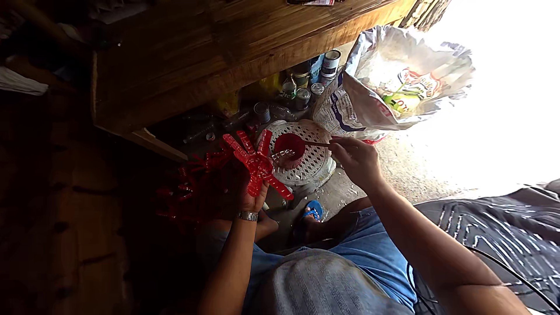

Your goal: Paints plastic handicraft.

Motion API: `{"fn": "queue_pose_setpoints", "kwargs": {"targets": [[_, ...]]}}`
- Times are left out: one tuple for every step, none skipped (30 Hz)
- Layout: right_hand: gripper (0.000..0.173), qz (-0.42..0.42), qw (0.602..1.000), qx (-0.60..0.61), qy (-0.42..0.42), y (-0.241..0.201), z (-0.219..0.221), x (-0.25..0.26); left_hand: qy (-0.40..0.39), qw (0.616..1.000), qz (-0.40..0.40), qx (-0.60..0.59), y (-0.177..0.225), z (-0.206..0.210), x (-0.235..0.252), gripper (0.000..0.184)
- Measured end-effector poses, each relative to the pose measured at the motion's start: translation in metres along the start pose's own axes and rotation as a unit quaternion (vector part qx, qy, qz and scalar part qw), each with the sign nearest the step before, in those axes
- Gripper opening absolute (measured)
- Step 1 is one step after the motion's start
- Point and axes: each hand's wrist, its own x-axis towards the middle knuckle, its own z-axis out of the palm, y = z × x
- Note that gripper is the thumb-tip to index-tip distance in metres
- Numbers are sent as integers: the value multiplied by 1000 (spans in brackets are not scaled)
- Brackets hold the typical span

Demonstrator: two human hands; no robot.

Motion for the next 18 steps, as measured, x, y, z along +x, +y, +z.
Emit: {"fn": "queue_pose_setpoints", "kwargs": {"targets": [[21, 8, 1000, 23, 9, 3, 2, -3, -1, 1000, -3, 9, -2, 1, 2, 33], [22, 16, 999, 44, 13, 6, 3, -5, -6, 1000, -6, 22, -3, 1, 3, 34], [22, 21, 998, 56, 17, 8, 5, -8, -13, 999, -8, 33, -4, 2, 3, 36], [22, 21, 998, 60, 22, 10, 7, -10, -19, 999, -9, 41, -4, 1, 2, 39], [22, 20, 998, 60, 21, 11, 9, -12, -21, 998, -8, 50, -4, 0, 1, 43], [22, 20, 998, 57, 18, 12, 10, -14, -22, 998, -10, 59, -4, -2, 0, 47], [22, 23, 998, 53, 14, 13, 13, -16, -18, 997, -12, 71, -3, -5, -2, 50], [22, 29, 998, 48, 11, 14, 15, -18, -14, 997, -14, 79, -3, -6, -3, 53], [22, 34, 998, 43, 8, 16, 16, -19, -8, 997, -16, 81, -2, -7, -4, 51], [23, 37, 999, 39, 6, 18, 18, -20, -1, 997, -17, 79, -2, -8, -4, 47], [23, 39, 999, 37, 6, 19, 20, -20, 7, 997, -18, 79, -2, -9, -5, 41], [23, 38, 999, 33, 8, 19, 21, -20, 20, 996, -18, 81, -2, -8, -5, 33], [23, 32, 999, 29, 13, 19, 22, -20, 32, 996, -19, 82, -3, -8, -6, 28], [23, 24, 999, 25, 21, 20, 23, -20, 39, 995, -20, 86, -3, -6, -6, 25], [23, 12, 999, 19, 32, 21, 24, -20, 37, 995, -23, 88, -3, -5, -7, 27], [23, -3, 999, 11, 42, 22, 25, -20, 29, 995, -26, 89, -2, -4, -6, 30], [24, -15, 999, 1, 47, 21, 25, -20, 28, 995, -27, 89, -2, -3, -6, 32], [24, -26, 998, -11, 48, 20, 26, -21, 31, 995, -28, 86, -2, -2, -6, 31]]}}
